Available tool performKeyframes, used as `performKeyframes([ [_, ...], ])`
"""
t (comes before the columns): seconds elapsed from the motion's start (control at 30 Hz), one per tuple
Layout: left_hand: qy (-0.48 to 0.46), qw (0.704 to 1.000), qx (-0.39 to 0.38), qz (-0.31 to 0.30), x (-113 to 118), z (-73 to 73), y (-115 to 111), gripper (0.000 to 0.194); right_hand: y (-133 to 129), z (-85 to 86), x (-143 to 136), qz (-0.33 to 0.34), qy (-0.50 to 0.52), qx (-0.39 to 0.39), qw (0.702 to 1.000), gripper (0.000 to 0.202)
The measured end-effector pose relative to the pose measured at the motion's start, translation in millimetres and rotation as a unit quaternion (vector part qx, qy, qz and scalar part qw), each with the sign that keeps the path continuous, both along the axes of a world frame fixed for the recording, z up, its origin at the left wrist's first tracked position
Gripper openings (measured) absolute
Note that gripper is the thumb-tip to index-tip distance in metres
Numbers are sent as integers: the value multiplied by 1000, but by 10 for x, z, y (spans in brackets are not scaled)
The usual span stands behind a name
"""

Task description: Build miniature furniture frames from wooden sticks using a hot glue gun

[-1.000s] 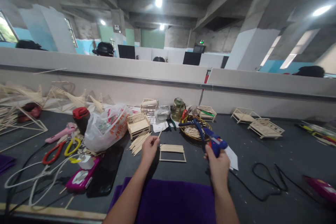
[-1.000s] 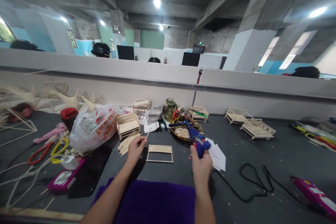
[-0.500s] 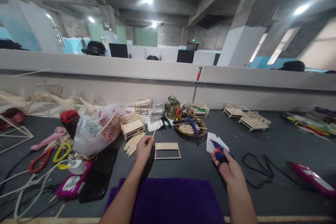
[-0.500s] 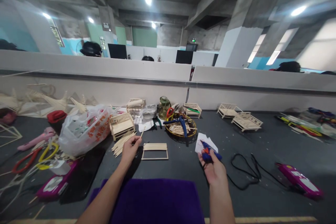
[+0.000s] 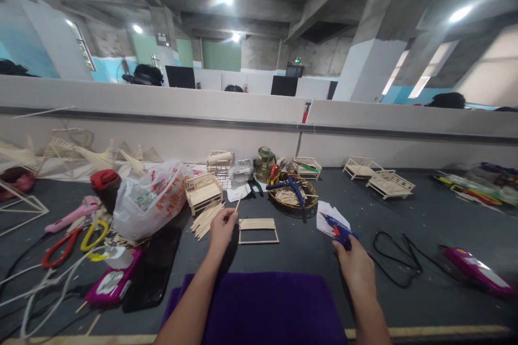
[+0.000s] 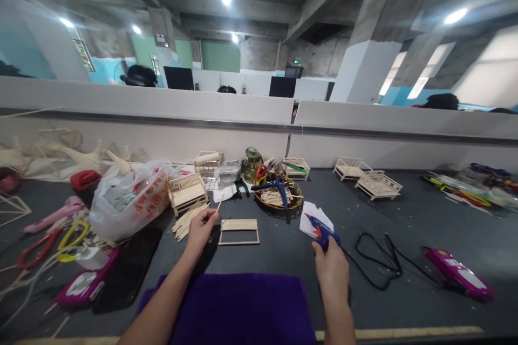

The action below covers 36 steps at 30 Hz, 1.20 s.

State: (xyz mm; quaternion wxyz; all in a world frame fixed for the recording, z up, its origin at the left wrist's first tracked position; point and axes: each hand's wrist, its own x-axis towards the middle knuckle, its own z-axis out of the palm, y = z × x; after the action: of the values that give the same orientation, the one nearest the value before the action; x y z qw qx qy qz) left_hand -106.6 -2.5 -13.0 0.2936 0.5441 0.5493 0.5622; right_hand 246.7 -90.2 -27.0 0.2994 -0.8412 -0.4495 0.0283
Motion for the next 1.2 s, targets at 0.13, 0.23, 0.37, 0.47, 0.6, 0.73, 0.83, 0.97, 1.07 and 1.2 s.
performKeyframes([
  [0.13, -4, 1000, -4, 1, -4, 6, -7, 27, -72, 84, -73, 31, -104, -98, 989, 52],
  [0.23, -6, 1000, -10, -1, 0, 1, -11, 29, -78, 249, -95, 42, -147, -92, 984, 50],
  [0.37, -10, 1000, -9, -1, 8, 7, -21, 29, 76, 561, -110, 71, -157, -55, 984, 46],
  [0.47, -9, 1000, -5, -1, 8, 23, -34, 29, 384, 785, -99, 114, -149, -21, 982, 42],
  [0.6, -14, 1000, -6, 6, 7, 41, -58, 30, 1031, 978, 2, 172, -167, 13, 971, 39],
  [0.73, -34, 999, -16, 1, 17, 48, -78, 32, 1692, 1019, 151, 238, -207, -15, 949, 33],
  [0.83, -61, 998, -21, 4, 32, 56, -83, 33, 2050, 964, 268, 247, -212, -31, 945, 34],
  [0.97, -135, 989, -56, 12, 73, 90, -89, 37, 2382, 849, 439, 230, -204, -61, 950, 39],
  [1.07, -202, 976, -86, 7, 116, 126, -106, 38, 2620, 780, 546, 225, -194, -74, 952, 41],
  [1.2, -248, 960, -128, 9, 157, 171, -140, 40, 2970, 701, 627, 236, -180, -70, 952, 44],
])
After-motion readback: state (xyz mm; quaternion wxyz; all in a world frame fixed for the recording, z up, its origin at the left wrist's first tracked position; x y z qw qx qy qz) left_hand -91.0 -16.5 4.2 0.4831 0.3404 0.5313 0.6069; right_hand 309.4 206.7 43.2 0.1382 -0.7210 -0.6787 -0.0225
